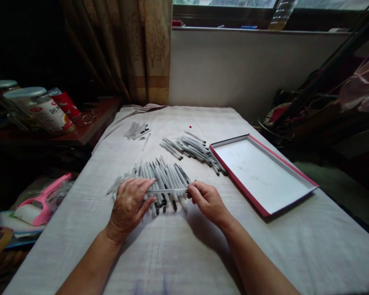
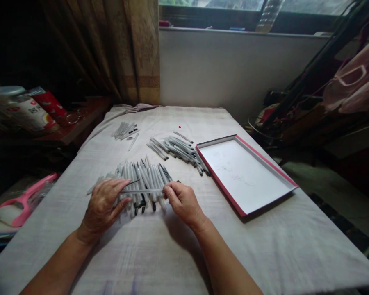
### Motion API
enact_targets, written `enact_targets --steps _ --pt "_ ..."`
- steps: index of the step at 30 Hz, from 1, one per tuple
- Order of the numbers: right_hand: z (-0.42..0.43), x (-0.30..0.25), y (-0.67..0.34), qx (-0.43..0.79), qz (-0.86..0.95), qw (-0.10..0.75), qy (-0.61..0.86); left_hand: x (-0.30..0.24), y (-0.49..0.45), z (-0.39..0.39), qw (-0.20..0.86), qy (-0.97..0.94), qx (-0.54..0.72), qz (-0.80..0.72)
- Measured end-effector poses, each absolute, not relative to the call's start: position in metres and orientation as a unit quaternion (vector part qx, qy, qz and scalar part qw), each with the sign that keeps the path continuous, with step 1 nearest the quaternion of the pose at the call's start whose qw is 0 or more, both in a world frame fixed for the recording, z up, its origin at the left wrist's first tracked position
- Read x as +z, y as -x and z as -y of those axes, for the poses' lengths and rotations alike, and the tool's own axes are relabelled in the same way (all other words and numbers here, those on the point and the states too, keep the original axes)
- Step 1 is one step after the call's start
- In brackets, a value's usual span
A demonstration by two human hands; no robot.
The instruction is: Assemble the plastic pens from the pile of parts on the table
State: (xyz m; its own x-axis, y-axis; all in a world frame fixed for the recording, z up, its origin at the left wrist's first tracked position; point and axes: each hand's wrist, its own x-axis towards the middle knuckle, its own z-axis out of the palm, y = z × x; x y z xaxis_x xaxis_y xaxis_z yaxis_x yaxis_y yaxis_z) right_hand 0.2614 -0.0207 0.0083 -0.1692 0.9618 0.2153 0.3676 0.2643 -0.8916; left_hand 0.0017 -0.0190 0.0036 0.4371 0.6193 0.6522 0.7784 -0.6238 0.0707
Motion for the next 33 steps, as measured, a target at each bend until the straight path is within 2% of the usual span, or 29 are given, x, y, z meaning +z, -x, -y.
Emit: enact_targets --steps 6,15,19,24,29,33 --pt "0.017 -0.001 -0.265 0.398 0.619 0.442 0.512 0.008 -0.010 0.024 0.122 0.849 -0.341 0.386" --pt "0.017 0.001 -0.274 0.412 0.636 0.456 0.466 0.006 -0.010 0.023 0.105 0.855 -0.331 0.385" --pt "0.017 -0.002 -0.273 0.461 0.593 0.465 0.469 0.006 -0.010 0.023 0.109 0.853 -0.330 0.390" --pt "0.016 -0.004 -0.275 0.464 0.584 0.444 0.496 0.007 -0.010 0.023 0.113 0.855 -0.327 0.387" --pt "0.016 -0.002 -0.278 0.451 0.604 0.459 0.471 0.006 -0.009 0.023 0.107 0.856 -0.324 0.388" --pt "0.016 -0.002 -0.278 0.457 0.611 0.422 0.490 0.005 -0.010 0.022 0.107 0.858 -0.321 0.386"
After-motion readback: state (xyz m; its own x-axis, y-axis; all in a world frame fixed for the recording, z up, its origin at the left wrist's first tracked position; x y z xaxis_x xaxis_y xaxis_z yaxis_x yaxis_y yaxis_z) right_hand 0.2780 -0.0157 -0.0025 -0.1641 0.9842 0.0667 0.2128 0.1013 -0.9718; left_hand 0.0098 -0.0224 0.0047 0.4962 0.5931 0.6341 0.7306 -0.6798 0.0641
